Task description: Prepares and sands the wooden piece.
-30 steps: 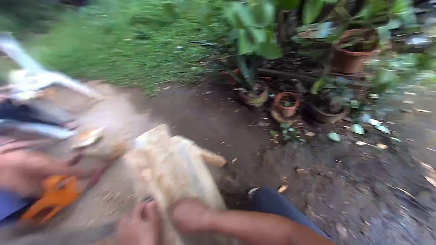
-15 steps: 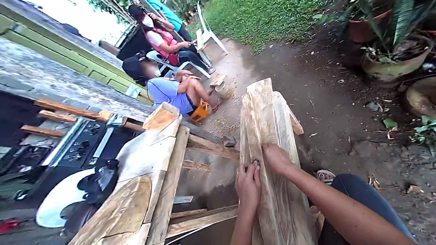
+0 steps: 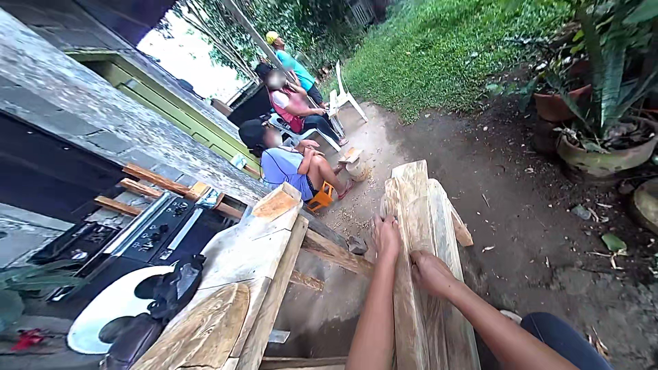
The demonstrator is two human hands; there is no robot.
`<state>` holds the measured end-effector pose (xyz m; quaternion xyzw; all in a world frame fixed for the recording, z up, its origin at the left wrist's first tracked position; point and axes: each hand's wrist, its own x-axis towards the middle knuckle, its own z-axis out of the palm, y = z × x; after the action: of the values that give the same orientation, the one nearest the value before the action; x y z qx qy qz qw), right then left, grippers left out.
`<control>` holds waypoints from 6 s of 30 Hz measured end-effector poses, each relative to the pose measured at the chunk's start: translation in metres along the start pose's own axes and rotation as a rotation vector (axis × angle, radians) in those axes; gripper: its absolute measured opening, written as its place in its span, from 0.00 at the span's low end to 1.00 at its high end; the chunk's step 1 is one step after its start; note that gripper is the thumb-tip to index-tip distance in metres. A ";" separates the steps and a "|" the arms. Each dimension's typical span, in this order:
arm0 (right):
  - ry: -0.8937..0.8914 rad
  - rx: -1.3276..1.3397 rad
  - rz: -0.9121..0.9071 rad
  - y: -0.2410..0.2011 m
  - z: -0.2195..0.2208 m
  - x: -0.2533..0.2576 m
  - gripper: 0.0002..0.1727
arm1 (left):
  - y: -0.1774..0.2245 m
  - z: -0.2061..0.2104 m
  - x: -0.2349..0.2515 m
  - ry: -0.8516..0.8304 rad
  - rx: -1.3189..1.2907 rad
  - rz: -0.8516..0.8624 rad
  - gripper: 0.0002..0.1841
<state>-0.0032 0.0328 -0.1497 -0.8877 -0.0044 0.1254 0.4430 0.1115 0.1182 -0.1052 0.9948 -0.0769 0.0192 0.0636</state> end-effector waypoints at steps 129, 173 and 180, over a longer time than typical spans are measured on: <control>0.000 -0.103 -0.016 -0.004 0.001 -0.005 0.25 | -0.006 -0.005 -0.029 -0.043 -0.089 -0.049 0.18; -0.004 -0.117 0.005 -0.004 0.000 -0.006 0.24 | 0.005 -0.009 -0.028 -0.072 -0.038 0.015 0.18; -0.020 -0.075 -0.013 0.000 -0.002 -0.003 0.24 | -0.033 0.001 -0.164 0.133 -0.156 0.166 0.14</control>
<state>-0.0062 0.0310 -0.1482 -0.9023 -0.0194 0.1309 0.4102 -0.0450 0.1753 -0.1183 0.9737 -0.1557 0.0843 0.1437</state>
